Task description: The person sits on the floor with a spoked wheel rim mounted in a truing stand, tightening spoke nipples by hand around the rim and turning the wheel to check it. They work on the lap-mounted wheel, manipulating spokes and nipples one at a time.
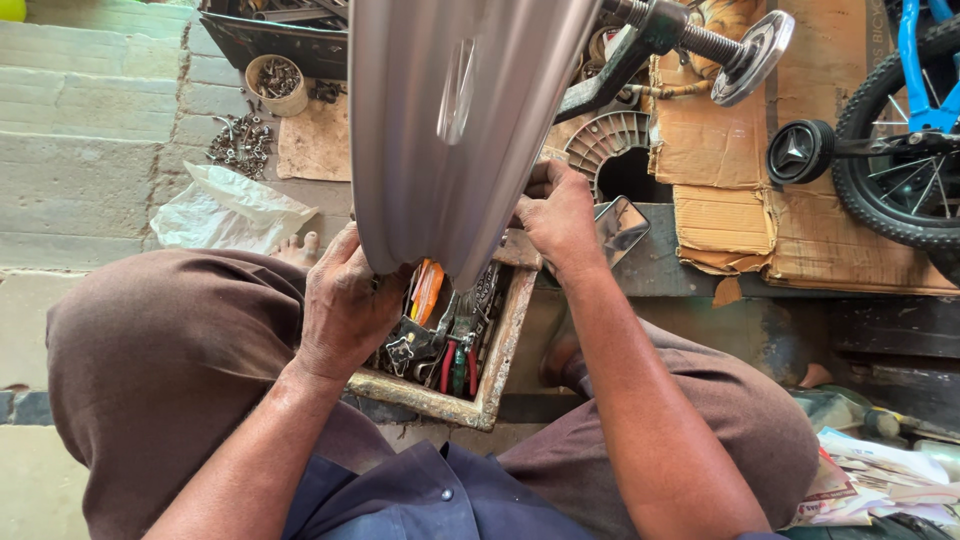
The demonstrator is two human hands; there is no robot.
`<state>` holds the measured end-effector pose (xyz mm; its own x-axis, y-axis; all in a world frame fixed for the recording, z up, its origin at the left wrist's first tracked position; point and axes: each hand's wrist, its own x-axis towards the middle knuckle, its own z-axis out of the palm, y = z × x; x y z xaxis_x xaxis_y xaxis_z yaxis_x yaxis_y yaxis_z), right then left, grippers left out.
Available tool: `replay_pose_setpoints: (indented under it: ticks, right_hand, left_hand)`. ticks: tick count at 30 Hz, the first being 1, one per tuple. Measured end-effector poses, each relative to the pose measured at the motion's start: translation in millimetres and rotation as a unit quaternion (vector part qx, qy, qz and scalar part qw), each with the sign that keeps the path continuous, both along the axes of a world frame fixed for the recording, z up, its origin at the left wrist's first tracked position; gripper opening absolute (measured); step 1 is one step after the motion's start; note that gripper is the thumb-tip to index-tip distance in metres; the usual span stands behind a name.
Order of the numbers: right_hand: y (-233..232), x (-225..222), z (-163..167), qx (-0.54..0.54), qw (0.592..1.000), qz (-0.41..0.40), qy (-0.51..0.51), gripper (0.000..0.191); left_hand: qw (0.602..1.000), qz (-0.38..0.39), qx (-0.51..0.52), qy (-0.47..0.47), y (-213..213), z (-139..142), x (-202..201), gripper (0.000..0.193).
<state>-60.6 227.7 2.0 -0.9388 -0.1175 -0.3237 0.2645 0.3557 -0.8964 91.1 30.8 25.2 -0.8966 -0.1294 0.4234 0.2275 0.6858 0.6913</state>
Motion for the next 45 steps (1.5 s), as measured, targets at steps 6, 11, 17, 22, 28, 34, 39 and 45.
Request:
replay_pose_setpoints:
  ticks: [6, 11, 17, 22, 28, 34, 39, 45]
  right_hand:
    - [0, 0, -1, -0.044, 0.999, -0.001, -0.012, 0.027]
    - [1, -2, -4, -0.055, 0.998, 0.002, -0.008, 0.027]
    - [2, -3, -10, -0.062, 0.998, 0.000, -0.005, 0.026]
    - [3, -3, -13, -0.057, 0.998, 0.006, 0.002, 0.025]
    - [4, -3, -12, -0.047, 0.999, 0.010, 0.005, 0.025]
    - [2, -3, -12, -0.063, 0.998, 0.001, -0.011, 0.023]
    - [3, -4, -16, -0.070, 0.998, 0.001, -0.006, 0.023]
    - [4, -9, -31, -0.084, 0.996, -0.005, 0.000, 0.023]
  left_hand:
    - [1.000, -0.002, -0.002, 0.008, 0, -1, 1, 0.014]
    - [1.000, -0.004, -0.006, 0.002, 0, -2, 1, 0.013]
    - [1.000, 0.001, -0.021, 0.004, 0, -3, 1, 0.014]
    - [1.000, -0.006, -0.010, 0.009, 0, -5, 2, 0.014]
    - [1.000, -0.005, -0.017, 0.009, -1, -10, 2, 0.013]
    - [1.000, -0.008, -0.009, 0.002, -2, -11, 1, 0.016]
    - [1.000, -0.013, 0.011, 0.000, 1, -4, 3, 0.014]
    - [0.963, -0.070, 0.028, -0.259, -3, 41, 16, 0.016]
